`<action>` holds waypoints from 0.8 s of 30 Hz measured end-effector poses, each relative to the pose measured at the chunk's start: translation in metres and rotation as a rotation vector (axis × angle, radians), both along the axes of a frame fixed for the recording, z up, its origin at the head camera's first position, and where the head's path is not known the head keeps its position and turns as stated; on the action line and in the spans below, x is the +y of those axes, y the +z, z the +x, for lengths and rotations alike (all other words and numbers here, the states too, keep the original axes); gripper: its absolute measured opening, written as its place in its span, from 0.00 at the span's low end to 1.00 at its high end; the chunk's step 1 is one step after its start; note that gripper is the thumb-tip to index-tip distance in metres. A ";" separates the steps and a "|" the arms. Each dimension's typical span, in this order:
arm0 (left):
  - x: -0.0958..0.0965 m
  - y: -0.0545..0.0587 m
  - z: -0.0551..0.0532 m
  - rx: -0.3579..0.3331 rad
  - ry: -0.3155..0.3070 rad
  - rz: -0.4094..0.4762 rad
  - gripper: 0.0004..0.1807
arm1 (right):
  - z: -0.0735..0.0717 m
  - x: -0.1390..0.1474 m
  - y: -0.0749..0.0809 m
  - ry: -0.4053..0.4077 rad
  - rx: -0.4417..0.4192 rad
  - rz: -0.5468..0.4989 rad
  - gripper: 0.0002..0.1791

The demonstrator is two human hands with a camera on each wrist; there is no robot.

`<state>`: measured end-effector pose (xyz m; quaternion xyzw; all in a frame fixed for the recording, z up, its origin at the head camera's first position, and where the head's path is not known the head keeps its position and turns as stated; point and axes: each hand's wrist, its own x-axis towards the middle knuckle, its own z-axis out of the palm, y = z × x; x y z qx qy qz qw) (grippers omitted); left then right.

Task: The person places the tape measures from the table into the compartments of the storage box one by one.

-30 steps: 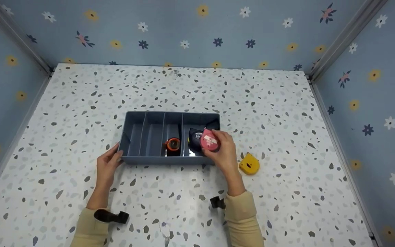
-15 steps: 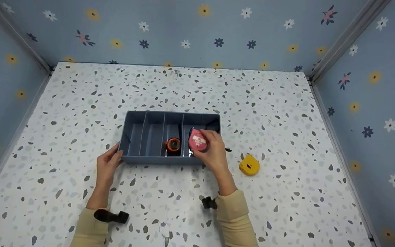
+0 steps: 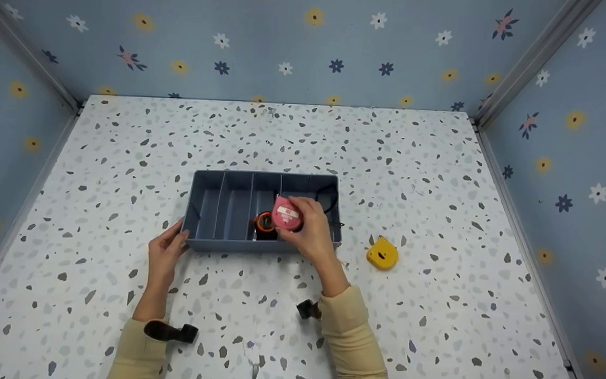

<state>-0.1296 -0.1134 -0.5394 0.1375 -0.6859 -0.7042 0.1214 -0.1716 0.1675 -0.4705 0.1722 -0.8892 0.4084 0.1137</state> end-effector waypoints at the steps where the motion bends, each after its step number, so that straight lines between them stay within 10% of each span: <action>1: 0.000 0.000 0.000 0.000 0.000 -0.002 0.19 | 0.000 -0.002 0.000 0.004 0.007 0.005 0.33; 14: 0.002 0.027 0.007 -0.014 -0.025 0.007 0.19 | -0.007 -0.023 -0.001 0.076 0.034 0.017 0.32; 24: -0.001 0.001 0.000 0.000 -0.005 0.014 0.19 | -0.009 -0.042 -0.001 0.130 0.016 0.018 0.32</action>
